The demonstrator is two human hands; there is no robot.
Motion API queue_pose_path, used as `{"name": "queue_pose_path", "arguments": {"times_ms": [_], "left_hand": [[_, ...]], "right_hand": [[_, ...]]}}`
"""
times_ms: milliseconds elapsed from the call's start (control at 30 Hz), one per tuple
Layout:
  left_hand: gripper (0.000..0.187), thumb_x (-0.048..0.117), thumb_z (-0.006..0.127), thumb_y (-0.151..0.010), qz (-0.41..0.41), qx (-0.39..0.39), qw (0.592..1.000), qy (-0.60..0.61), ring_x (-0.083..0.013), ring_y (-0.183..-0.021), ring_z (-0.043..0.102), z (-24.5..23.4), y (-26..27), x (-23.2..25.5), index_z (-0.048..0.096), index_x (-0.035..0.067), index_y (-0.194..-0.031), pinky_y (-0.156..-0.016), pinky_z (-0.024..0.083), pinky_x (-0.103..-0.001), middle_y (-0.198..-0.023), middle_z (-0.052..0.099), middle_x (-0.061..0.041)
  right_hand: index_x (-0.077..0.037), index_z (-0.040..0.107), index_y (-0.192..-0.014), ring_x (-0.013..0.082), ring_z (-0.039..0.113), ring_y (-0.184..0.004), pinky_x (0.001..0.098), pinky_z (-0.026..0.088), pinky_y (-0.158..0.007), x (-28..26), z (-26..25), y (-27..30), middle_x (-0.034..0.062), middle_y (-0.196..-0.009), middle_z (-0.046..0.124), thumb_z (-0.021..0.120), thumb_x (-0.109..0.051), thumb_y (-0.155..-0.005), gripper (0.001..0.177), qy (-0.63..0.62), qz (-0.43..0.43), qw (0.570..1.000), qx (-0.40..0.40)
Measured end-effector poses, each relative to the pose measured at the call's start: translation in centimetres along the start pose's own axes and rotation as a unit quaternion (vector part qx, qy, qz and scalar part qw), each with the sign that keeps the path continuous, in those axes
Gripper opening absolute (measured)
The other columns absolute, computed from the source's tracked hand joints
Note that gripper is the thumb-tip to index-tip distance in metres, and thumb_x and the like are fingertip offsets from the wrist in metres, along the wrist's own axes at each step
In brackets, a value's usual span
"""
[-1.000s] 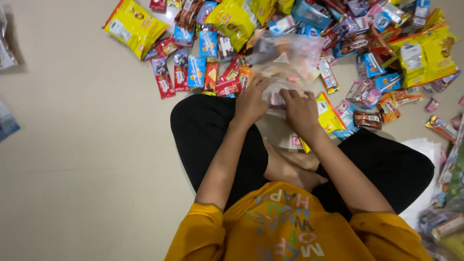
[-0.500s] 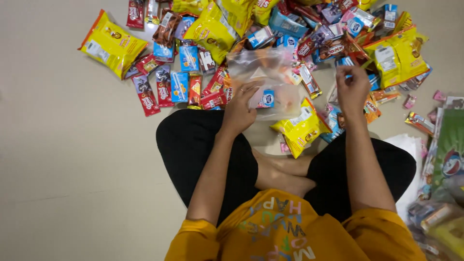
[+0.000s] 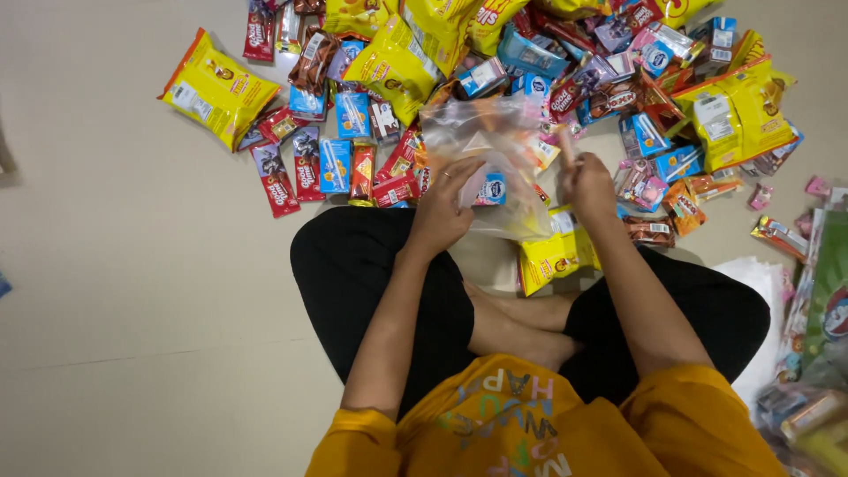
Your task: Sorting and bagging various snack packets from a pile on the floor
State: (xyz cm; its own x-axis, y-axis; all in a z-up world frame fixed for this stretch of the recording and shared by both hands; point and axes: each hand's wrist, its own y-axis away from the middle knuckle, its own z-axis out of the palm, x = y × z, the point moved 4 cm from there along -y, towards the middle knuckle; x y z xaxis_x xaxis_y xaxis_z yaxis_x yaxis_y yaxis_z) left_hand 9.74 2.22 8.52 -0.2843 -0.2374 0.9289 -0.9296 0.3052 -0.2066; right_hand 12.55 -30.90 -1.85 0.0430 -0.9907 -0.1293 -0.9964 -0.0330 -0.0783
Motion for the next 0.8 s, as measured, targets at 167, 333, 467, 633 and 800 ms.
{"name": "queue_pose_path", "arguments": {"times_ms": [167,333,467,633,800], "left_hand": [[0.082,-0.006,0.054,-0.063,0.010,0.004,1.000,0.023,-0.0396,-0.139,0.051,0.0,-0.2,0.0,0.060,0.011,-0.144,-0.120,0.037,-0.048,-0.142,0.058,-0.017],[0.083,-0.007,0.054,-0.064,0.027,-0.003,1.000,0.015,-0.0390,-0.140,0.050,-0.2,-0.4,1.3,0.059,0.010,-0.144,-0.119,0.038,-0.048,-0.144,0.057,-0.018],[0.086,-0.013,0.052,-0.064,0.020,-0.022,0.998,0.052,-0.0433,-0.140,0.047,-0.9,-0.1,3.1,0.057,0.010,-0.147,-0.119,0.036,-0.053,-0.146,0.055,-0.020],[0.083,-0.008,0.053,-0.063,0.025,-0.015,0.999,0.032,-0.0375,-0.141,0.048,-0.8,-0.1,3.1,0.060,0.012,-0.143,-0.119,0.037,-0.047,-0.150,0.055,-0.013],[0.081,-0.007,0.053,-0.064,0.015,-0.006,0.999,0.036,-0.0384,-0.139,0.049,-1.2,-0.6,3.3,0.060,0.010,-0.143,-0.118,0.038,-0.049,-0.149,0.055,-0.014]], "right_hand": [[-0.010,0.054,-0.125,0.0311,0.073,-0.113,0.0432,0.060,-0.101,-5.2,-9.2,2.3,0.0146,-0.121,0.069,0.060,0.001,-0.098,0.030,-0.722,0.173,0.667,0.060],[-0.020,0.069,-0.099,0.0197,0.059,-0.114,0.0492,0.034,-0.104,-13.7,-15.9,4.5,-0.0020,-0.104,0.068,0.074,-0.014,-0.093,0.009,-0.499,0.059,0.862,0.070],[-0.033,0.076,-0.099,0.0294,0.057,-0.132,0.0752,0.011,-0.114,-14.7,-12.0,5.3,-0.0042,-0.099,0.077,0.069,-0.028,-0.098,0.009,-0.014,-0.123,0.989,0.080],[-0.035,0.078,-0.104,0.0353,0.053,-0.141,0.0792,0.004,-0.115,-15.6,-9.6,4.0,-0.0024,-0.095,0.079,0.066,-0.035,-0.100,0.013,0.079,-0.119,0.990,0.014],[-0.025,0.072,-0.098,0.0288,0.061,-0.117,0.0749,0.007,-0.118,-15.0,-14.5,-1.3,-0.0062,-0.092,0.072,0.062,-0.003,-0.097,0.024,-0.163,-0.074,0.983,-0.045]]}}
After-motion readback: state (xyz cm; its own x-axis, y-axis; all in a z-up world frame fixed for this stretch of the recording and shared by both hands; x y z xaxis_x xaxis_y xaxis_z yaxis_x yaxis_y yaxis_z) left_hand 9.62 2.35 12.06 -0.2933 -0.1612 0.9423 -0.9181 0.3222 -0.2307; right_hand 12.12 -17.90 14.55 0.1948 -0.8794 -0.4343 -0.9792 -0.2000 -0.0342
